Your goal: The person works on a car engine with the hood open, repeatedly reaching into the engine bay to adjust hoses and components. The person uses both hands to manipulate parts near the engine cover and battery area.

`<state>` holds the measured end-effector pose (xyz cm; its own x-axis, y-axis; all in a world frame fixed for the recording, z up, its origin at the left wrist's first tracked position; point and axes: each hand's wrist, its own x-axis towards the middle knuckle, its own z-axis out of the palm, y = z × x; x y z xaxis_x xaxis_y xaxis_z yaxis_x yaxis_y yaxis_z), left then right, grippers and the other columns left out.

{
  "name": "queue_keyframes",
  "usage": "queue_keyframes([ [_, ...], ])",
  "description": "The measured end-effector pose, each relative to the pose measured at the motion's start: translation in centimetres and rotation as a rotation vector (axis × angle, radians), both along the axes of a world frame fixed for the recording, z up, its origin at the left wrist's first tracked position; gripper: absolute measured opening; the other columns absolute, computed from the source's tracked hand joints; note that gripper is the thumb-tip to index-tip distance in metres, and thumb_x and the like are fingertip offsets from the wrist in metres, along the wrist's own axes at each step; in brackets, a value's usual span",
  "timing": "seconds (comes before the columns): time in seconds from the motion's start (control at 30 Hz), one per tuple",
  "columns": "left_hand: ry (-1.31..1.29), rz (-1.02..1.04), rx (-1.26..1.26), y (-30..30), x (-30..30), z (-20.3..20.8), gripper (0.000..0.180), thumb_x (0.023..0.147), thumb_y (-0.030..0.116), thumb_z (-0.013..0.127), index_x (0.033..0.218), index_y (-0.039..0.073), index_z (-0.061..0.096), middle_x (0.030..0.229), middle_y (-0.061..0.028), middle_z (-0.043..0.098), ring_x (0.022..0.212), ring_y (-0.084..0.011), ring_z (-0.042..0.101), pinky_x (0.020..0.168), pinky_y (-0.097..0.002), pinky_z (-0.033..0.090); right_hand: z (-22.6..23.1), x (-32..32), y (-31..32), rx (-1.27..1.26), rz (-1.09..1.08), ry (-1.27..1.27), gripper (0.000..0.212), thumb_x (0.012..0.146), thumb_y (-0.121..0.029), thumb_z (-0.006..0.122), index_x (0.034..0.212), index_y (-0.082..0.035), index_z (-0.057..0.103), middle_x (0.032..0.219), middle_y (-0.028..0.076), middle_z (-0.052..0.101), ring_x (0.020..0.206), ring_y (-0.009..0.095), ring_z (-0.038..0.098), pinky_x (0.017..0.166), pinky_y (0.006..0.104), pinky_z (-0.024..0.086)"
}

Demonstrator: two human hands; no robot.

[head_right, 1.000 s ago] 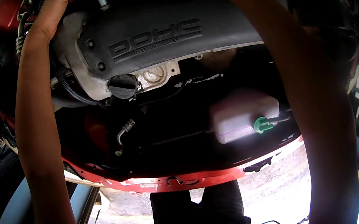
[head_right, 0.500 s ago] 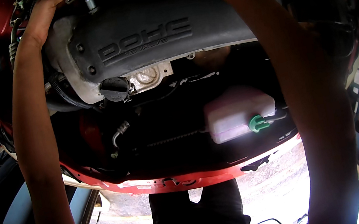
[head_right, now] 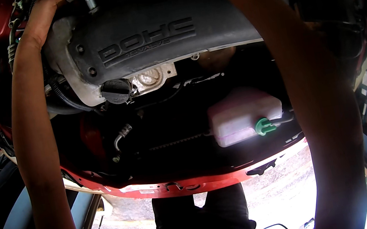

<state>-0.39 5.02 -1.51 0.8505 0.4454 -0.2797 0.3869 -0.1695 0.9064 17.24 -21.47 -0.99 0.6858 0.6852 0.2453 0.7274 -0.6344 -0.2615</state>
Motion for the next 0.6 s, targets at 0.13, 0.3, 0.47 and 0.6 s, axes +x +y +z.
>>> queue_keyframes([
  [0.13,-0.078,-0.024,-0.039,0.3,0.5,-0.9,0.022,0.095,0.017,0.064,0.102,-0.003,0.071,0.092,-0.0053,0.071,0.086,-0.0147,0.064,0.081,-0.0278,0.048,-0.2,0.7,0.0,-0.057,-0.039,0.032,0.045,0.076,-0.023,0.082,0.11,-0.001,0.062,0.1,0.023,0.069,0.1,0.042,0.066,0.09,0.0467,0.052],
  [0.3,-0.048,-0.005,-0.008,0.0,0.4,-0.8,0.021,0.095,0.018,0.065,0.102,-0.001,0.072,0.092,-0.0048,0.072,0.087,-0.0144,0.064,0.082,-0.027,0.048,-0.5,0.7,0.0,-0.051,-0.012,0.01,0.044,0.076,-0.023,0.081,0.109,-0.001,0.062,0.1,0.023,0.069,0.099,0.042,0.066,0.089,0.047,0.052],
  [0.47,-0.044,0.011,-0.058,-0.2,0.7,-0.6,0.021,0.095,0.019,0.067,0.102,0.0,0.073,0.095,-0.0024,0.073,0.088,-0.0113,0.064,0.084,-0.0252,0.047,0.2,0.1,0.0,-0.137,-0.063,-0.088,0.045,0.079,-0.026,0.078,0.111,-0.001,0.06,0.1,0.023,0.069,0.1,0.042,0.065,0.089,0.0475,0.051],
  [0.6,-0.026,0.018,-0.051,0.2,0.2,-0.8,0.022,0.095,0.019,0.068,0.103,0.0,0.073,0.094,-0.0014,0.072,0.088,-0.0105,0.063,0.083,-0.0244,0.047,-0.3,0.5,0.4,-0.153,-0.072,-0.022,0.044,0.079,-0.024,0.078,0.111,-0.001,0.06,0.101,0.024,0.069,0.101,0.042,0.065,0.09,0.0476,0.051],
])
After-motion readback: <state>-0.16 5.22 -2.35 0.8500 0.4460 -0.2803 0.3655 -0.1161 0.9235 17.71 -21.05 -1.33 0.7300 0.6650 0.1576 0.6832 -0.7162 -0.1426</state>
